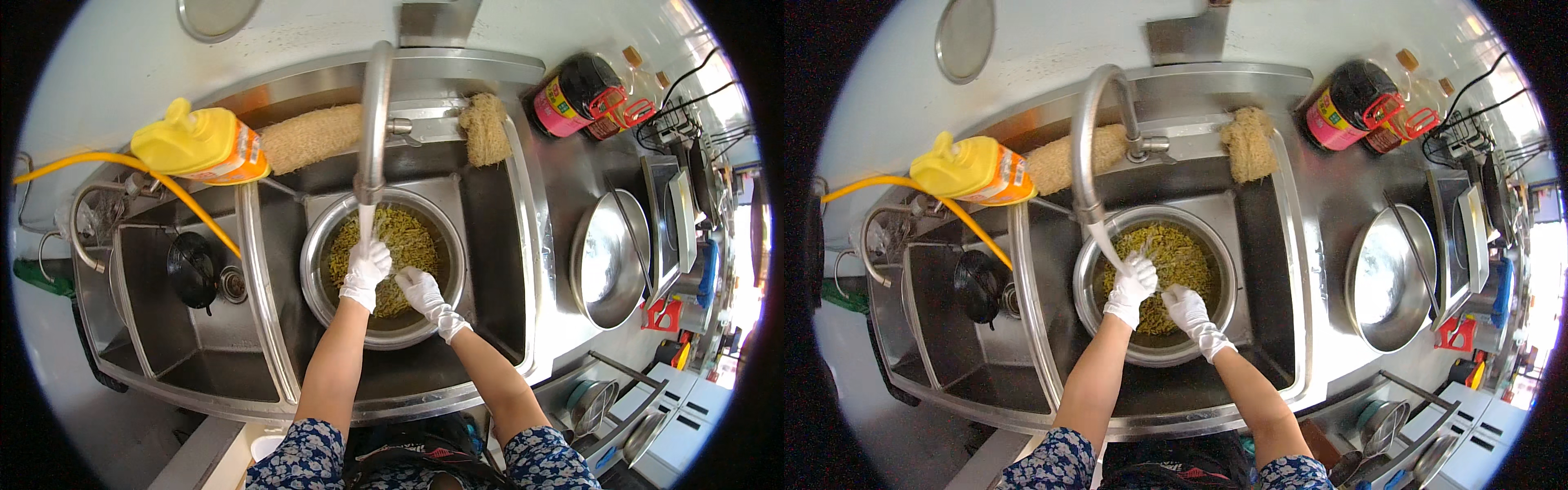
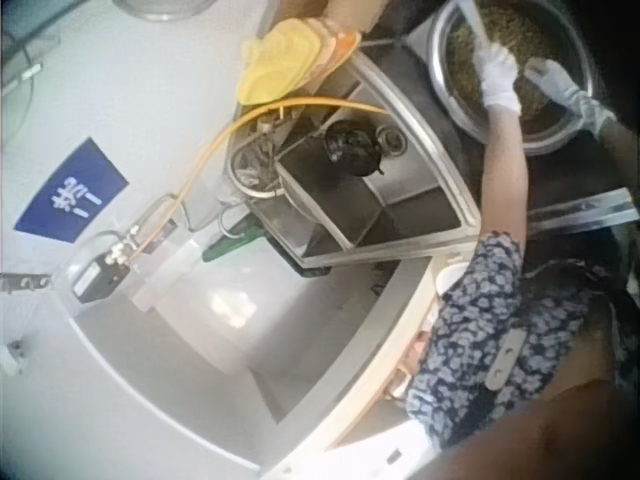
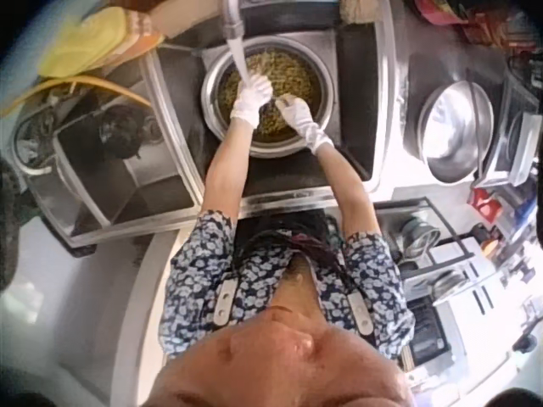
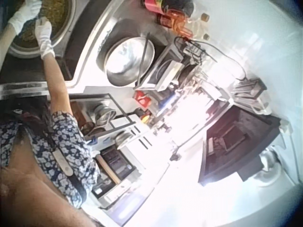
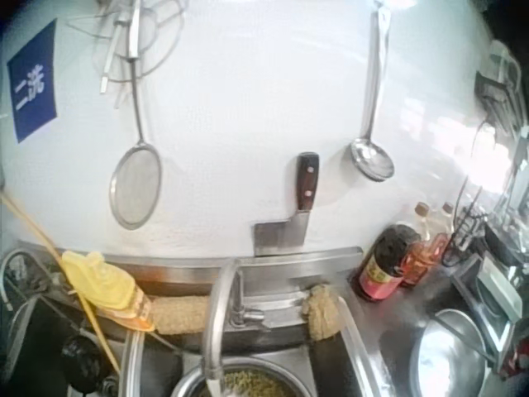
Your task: The person opens a plastic bag of green beans and pours them into a metal bowl. They wash the beans under running water in a sink, rinsing and draining the water multiple times. Finally, the person squeezes shredded cabbage in a blue colander over a red bucket to remove excess water.
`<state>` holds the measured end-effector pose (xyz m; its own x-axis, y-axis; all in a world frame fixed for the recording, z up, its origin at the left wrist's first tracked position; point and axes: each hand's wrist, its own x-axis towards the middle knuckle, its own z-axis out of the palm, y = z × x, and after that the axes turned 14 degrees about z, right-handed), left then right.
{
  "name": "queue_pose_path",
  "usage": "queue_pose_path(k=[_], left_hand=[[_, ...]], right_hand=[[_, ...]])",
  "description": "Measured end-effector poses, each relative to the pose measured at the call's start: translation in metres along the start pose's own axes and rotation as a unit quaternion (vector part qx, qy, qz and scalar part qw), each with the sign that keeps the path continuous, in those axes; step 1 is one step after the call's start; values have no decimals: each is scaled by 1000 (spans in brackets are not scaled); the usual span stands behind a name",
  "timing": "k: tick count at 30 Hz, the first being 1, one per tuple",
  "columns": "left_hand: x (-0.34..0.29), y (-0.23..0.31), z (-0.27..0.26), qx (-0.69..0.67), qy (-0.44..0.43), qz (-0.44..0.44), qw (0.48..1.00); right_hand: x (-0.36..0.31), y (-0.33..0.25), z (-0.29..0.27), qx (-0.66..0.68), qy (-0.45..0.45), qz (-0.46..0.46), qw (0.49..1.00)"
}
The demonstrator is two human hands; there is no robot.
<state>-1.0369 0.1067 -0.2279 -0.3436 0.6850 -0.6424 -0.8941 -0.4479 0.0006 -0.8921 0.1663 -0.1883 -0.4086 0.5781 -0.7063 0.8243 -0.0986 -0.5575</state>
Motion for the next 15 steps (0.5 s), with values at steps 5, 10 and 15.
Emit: queue_pose_path(k=[5, 10, 15], left_hand=[[-1, 4, -6, 59, 170, 67, 981], [-20, 20, -41, 830, 197, 323, 409], [-6, 34, -68, 836, 103, 162, 515]], right_hand=[[7, 12, 5, -34, 42, 28, 998], [39, 36, 9, 24, 178, 112, 977], [82, 38, 9, 125, 26, 228, 965]])
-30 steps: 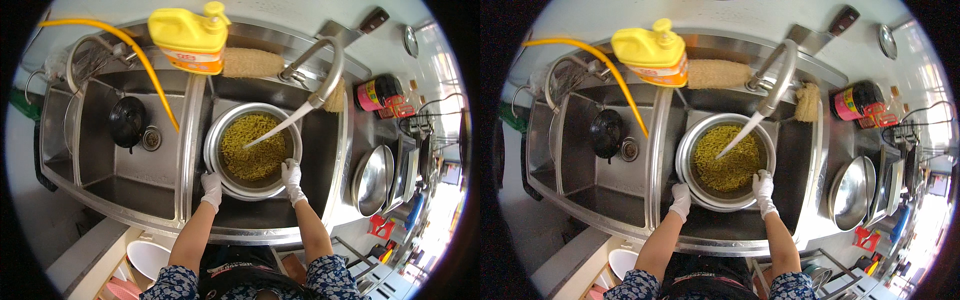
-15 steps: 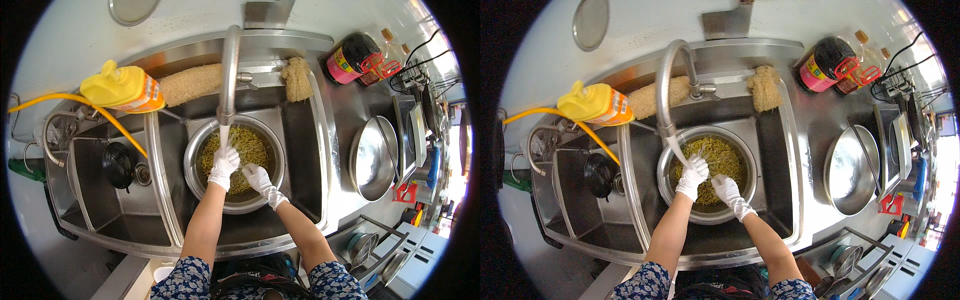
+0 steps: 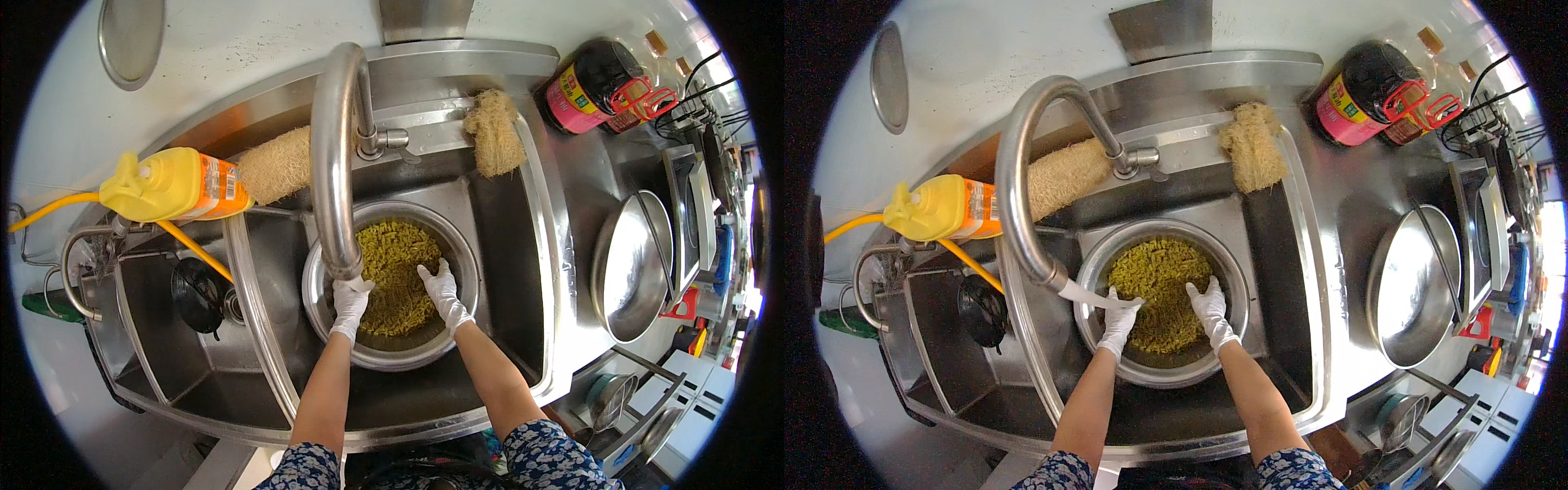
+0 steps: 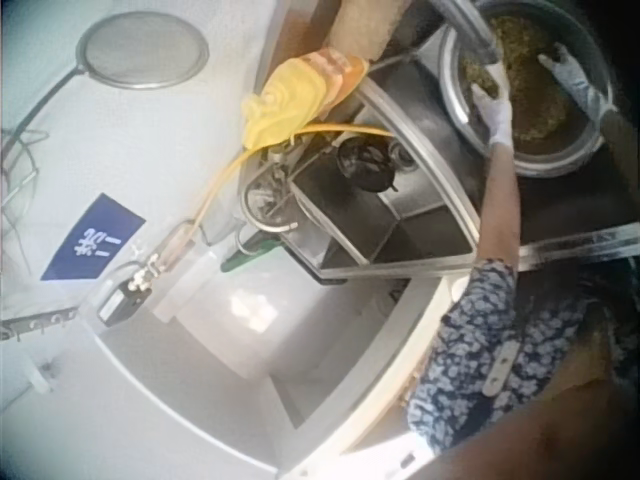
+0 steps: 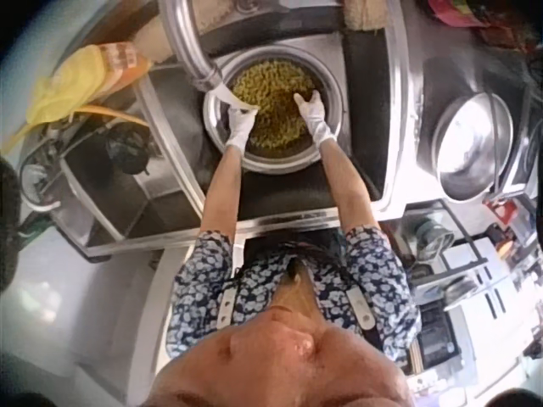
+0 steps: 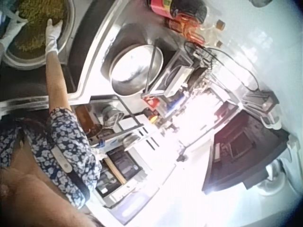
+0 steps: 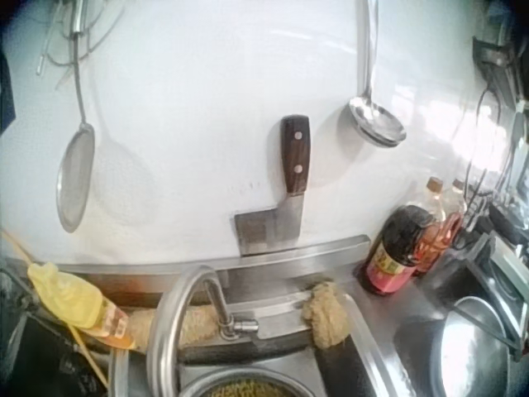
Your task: The person opens a plastic bag of green beans and pours them into a metal bowl. They wash the beans under running water in a sink, rinsing and draining the water multiple times. Finally, the person squeezes shredded cabbage in a blue colander over a red bucket to remove excess water.
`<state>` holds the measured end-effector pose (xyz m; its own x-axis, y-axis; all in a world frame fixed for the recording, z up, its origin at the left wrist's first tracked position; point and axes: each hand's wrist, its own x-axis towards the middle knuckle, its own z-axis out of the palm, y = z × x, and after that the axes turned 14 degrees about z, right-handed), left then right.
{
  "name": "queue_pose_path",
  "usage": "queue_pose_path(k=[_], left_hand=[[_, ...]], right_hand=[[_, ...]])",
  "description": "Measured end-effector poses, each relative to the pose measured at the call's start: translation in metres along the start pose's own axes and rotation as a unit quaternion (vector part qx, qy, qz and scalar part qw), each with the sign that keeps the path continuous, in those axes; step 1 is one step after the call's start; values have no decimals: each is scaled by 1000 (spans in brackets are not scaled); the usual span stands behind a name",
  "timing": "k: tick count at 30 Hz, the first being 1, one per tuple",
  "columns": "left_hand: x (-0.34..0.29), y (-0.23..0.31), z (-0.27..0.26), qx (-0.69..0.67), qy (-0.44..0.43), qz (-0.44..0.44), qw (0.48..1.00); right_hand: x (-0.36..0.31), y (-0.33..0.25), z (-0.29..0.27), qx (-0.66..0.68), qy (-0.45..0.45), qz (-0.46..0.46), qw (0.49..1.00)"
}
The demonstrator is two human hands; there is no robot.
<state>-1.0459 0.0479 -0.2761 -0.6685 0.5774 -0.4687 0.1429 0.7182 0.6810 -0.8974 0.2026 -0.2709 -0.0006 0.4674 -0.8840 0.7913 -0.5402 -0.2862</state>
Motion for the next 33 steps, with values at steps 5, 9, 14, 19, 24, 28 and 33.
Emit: queue_pose_path(k=[5, 9, 14, 19, 24, 28, 33], left_hand=[[6, 2, 13, -300, -48, -68, 950], [-7, 16, 8, -384, 1, -77, 920], [-26, 41, -20, -265, -12, -1, 964], [16, 25, -17, 108, 20, 76, 991], [66, 0, -8, -550, -29, -57, 833], [70, 26, -21, -390, -77, -91, 913], [54, 60, -26, -251, -139, -26, 958]], right_hand=[[-22, -16, 43, 130, -184, 118, 967], [-42, -17, 41, 121, -252, 25, 960], [-34, -19, -3, -231, -44, -311, 921], [6, -36, -2, -45, 54, -202, 977], [44, -52, 15, 88, -86, -120, 985], [46, -69, 40, 21, -117, -48, 992], [13, -72, 27, -105, -180, -123, 970]])
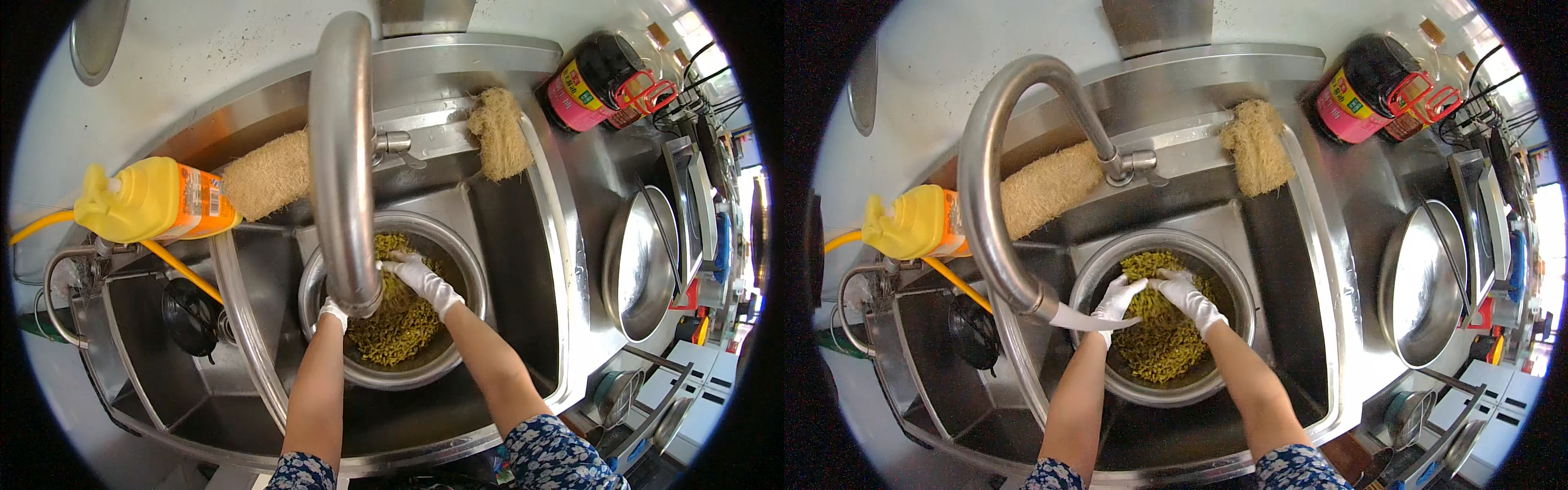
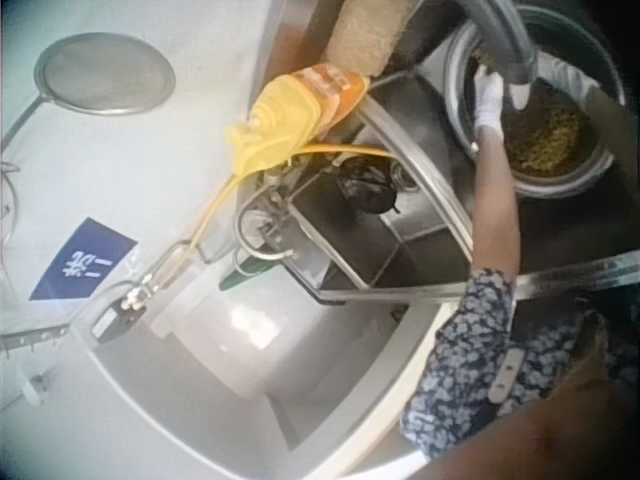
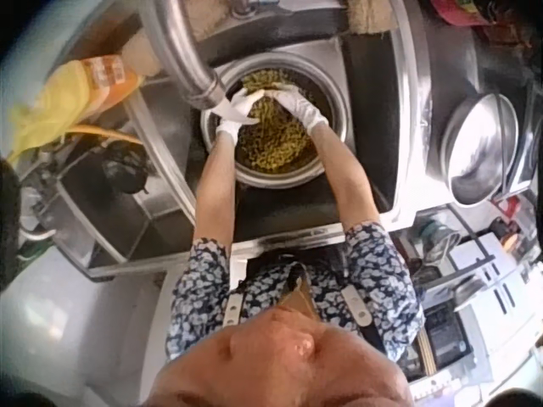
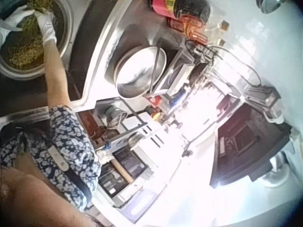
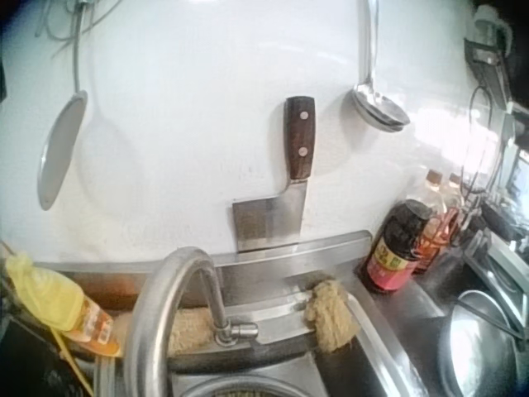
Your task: The person opens a plastic bag of green beans and pours them into a metal bowl. They wash the beans under running water in a sink, rinsing and draining the water multiple times. Finally, the person squeezes shredded cabbage in a blue colander over a red bucket to remove excess water.
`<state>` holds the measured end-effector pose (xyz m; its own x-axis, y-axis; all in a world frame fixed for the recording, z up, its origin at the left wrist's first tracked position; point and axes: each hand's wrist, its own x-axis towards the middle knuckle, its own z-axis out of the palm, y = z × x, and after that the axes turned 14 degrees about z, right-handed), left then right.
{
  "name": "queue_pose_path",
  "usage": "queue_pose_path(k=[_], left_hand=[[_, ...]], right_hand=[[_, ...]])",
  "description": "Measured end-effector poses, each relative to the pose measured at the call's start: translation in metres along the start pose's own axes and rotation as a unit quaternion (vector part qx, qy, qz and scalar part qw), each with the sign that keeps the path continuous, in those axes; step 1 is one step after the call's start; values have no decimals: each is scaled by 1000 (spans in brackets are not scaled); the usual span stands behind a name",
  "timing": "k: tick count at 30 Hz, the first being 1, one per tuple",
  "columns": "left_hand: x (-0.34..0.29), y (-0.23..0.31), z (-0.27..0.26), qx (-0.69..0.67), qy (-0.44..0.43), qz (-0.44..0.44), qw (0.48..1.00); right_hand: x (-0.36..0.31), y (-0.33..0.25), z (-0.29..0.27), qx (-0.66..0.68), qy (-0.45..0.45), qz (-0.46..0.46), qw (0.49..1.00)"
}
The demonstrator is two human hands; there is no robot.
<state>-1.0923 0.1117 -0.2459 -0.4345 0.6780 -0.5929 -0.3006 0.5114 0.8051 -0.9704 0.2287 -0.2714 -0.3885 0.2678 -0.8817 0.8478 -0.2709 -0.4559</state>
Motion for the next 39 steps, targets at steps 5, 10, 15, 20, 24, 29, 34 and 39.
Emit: queue_pose_path(k=[5, 10, 15, 20, 24, 29, 34, 39], left_hand=[[-40, -10, 1, 208, -52, 57, 975], [-58, -41, 11, 351, 117, 102, 923], [-67, -67, 8, 363, 98, 122, 918], [-47, -63, 14, 354, 103, 89, 925], [-36, -56, 17, 142, 37, 83, 986], [-57, -61, 7, -11, 77, 38, 996], [-48, -62, -2, 113, 151, 111, 976], [-20, -57, 0, 262, 58, 109, 957]], right_hand=[[-57, 8, 12, -285, 76, -173, 940], [-30, -27, 46, -355, 77, -370, 855], [-11, -23, 1, -505, 159, -215, 821], [-28, 34, -4, -270, 183, -8, 945], [-23, 36, 21, -27, 68, 23, 997], [-43, 33, 25, 187, -11, -11, 982], [2, 46, 11, -100, 250, -139, 953], [49, 39, 44, -119, 158, -118, 973]])
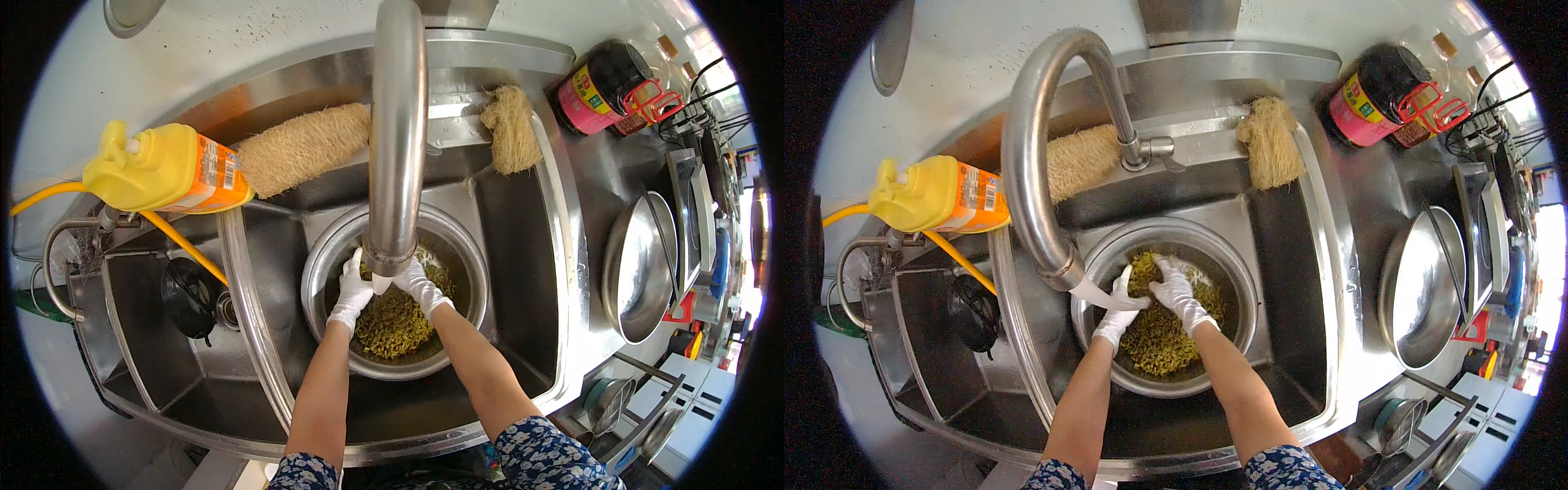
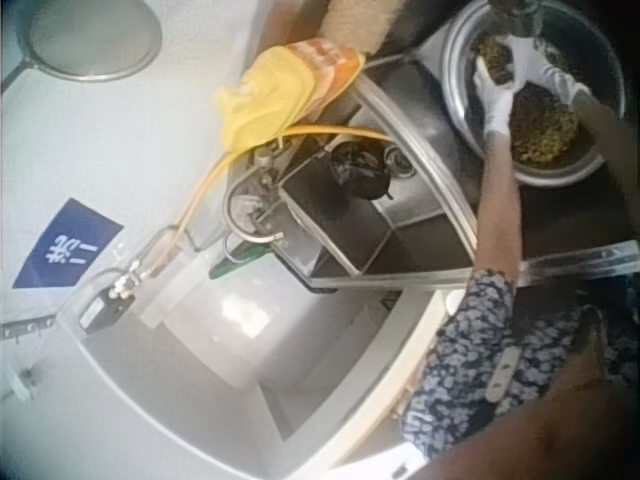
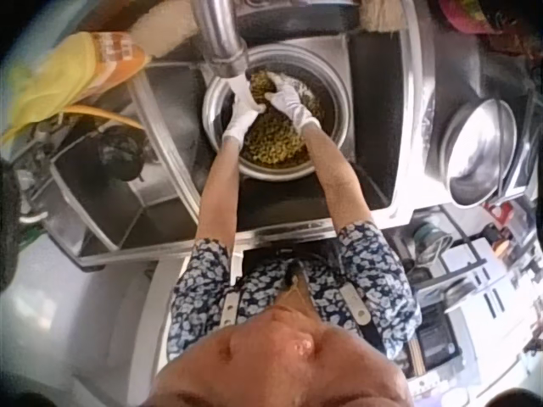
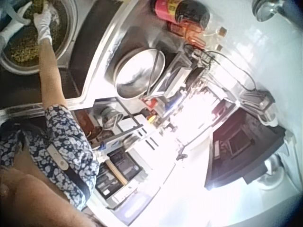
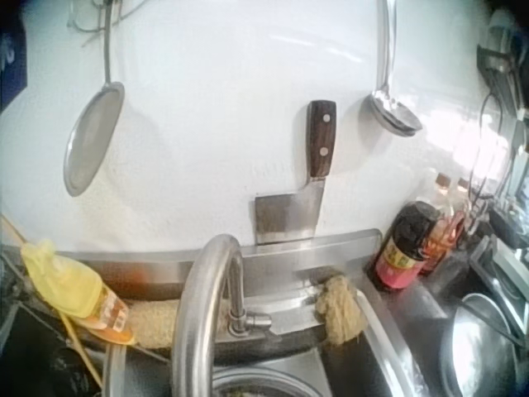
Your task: The person opens a plastic bag of green beans and pours them into a metal bowl. They wash the beans under running water in a sink, rinsing and draining the water multiple times. Finally, the person squeezes shredded cabbage in a blue colander over a red bucket to remove excess water.
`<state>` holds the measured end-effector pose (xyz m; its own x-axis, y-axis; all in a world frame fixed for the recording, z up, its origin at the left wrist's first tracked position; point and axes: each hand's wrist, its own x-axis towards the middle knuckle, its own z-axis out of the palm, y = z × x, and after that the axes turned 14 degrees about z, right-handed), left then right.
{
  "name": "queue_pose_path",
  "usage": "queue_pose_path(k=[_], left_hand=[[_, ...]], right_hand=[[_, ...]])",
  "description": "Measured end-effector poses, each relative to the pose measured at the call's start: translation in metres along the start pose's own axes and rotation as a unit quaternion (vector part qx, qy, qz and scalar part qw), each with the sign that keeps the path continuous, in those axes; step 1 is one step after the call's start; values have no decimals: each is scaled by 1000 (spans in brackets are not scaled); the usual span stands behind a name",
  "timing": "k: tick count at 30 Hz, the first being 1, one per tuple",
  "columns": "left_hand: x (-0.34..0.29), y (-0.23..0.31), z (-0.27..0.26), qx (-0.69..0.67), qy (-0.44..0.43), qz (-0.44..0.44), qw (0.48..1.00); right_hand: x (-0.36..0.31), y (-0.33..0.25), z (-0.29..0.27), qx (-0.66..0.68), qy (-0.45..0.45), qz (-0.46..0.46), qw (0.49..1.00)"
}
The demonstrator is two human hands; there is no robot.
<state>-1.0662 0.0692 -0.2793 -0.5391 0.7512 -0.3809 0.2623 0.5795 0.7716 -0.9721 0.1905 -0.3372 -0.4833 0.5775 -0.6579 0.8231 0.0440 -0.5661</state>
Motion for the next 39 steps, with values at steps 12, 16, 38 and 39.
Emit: queue_pose_path(k=[12, 16, 38, 39], left_hand=[[-56, 16, -8, 67, -83, -163, 981], [-43, 15, 5, -124, -29, -107, 986], [-48, 25, 2, -299, 8, -125, 946], [-52, 30, -2, -329, 11, -116, 937]], right_hand=[[-106, 18, -70, -13, 16, 241, 970], [-88, 9, -46, 296, -81, 201, 930], [-94, -24, -42, 303, -126, 305, 894], [-97, -22, -47, 342, -144, 310, 875]])
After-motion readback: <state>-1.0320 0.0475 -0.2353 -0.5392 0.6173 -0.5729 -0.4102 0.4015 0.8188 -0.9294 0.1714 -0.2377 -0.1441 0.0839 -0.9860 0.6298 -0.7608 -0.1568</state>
